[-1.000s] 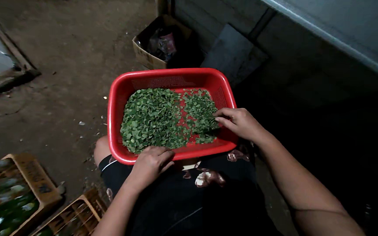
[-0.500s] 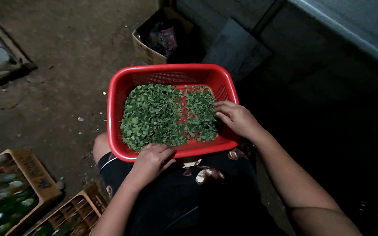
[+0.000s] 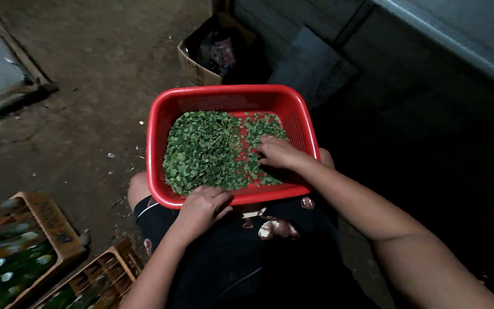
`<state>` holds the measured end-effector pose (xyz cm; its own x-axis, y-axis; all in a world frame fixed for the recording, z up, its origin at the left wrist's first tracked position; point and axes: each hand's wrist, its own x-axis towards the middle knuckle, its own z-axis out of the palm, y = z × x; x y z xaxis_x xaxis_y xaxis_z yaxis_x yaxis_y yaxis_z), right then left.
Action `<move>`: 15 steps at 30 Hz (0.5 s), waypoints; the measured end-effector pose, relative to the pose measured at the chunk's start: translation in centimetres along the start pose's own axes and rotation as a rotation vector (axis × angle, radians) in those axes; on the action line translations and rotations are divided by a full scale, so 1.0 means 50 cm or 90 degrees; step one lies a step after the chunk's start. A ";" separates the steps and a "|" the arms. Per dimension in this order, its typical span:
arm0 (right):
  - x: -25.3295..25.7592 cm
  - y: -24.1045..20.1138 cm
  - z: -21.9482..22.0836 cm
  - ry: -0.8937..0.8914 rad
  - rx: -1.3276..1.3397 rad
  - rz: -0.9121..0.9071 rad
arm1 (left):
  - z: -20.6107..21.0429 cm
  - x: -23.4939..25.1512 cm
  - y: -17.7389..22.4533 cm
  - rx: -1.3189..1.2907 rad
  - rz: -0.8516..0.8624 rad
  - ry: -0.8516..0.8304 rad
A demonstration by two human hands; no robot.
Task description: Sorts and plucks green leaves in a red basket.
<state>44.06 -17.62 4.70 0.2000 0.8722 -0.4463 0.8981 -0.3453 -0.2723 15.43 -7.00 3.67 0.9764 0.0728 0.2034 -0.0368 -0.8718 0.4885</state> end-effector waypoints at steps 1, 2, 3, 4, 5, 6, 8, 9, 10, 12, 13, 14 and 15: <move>0.008 -0.002 0.007 -0.028 -0.009 0.013 | -0.001 0.000 0.001 -0.004 -0.003 -0.002; 0.013 -0.002 0.013 -0.048 -0.014 0.024 | -0.002 0.001 0.001 -0.007 -0.004 -0.005; 0.016 -0.001 0.018 -0.056 -0.011 0.029 | -0.003 0.001 0.001 -0.008 -0.004 -0.007; 0.015 0.001 0.019 -0.055 0.005 0.030 | -0.004 0.001 0.000 -0.009 -0.002 -0.008; 0.012 0.006 0.018 -0.045 0.031 0.024 | -0.004 0.001 -0.001 -0.010 -0.001 -0.008; 0.007 0.015 0.017 -0.026 0.062 0.015 | -0.004 0.002 -0.001 -0.012 -0.001 -0.008; -0.001 0.038 0.019 0.024 0.127 0.001 | -0.004 0.003 -0.003 -0.021 -0.003 -0.012; -0.005 0.045 0.019 0.037 0.151 0.007 | -0.006 0.004 -0.003 -0.029 -0.007 -0.019; -0.009 0.045 0.018 0.038 0.161 0.017 | -0.007 0.005 -0.002 -0.033 -0.012 -0.026; -0.014 0.026 0.017 0.006 0.146 0.050 | -0.008 0.008 -0.001 -0.032 -0.017 -0.031; -0.013 0.014 0.022 -0.001 0.124 0.058 | -0.008 0.010 0.000 -0.029 -0.015 -0.029; -0.011 0.001 0.025 -0.019 0.097 0.072 | -0.008 0.012 0.001 -0.024 -0.013 -0.026; -0.006 -0.008 0.030 -0.026 0.073 0.080 | -0.009 0.013 0.002 -0.020 -0.011 -0.025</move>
<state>43.04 -18.26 3.69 0.2894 0.8055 -0.5171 0.8164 -0.4898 -0.3061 15.97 -6.81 4.24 0.9846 0.0683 0.1612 -0.0257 -0.8545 0.5188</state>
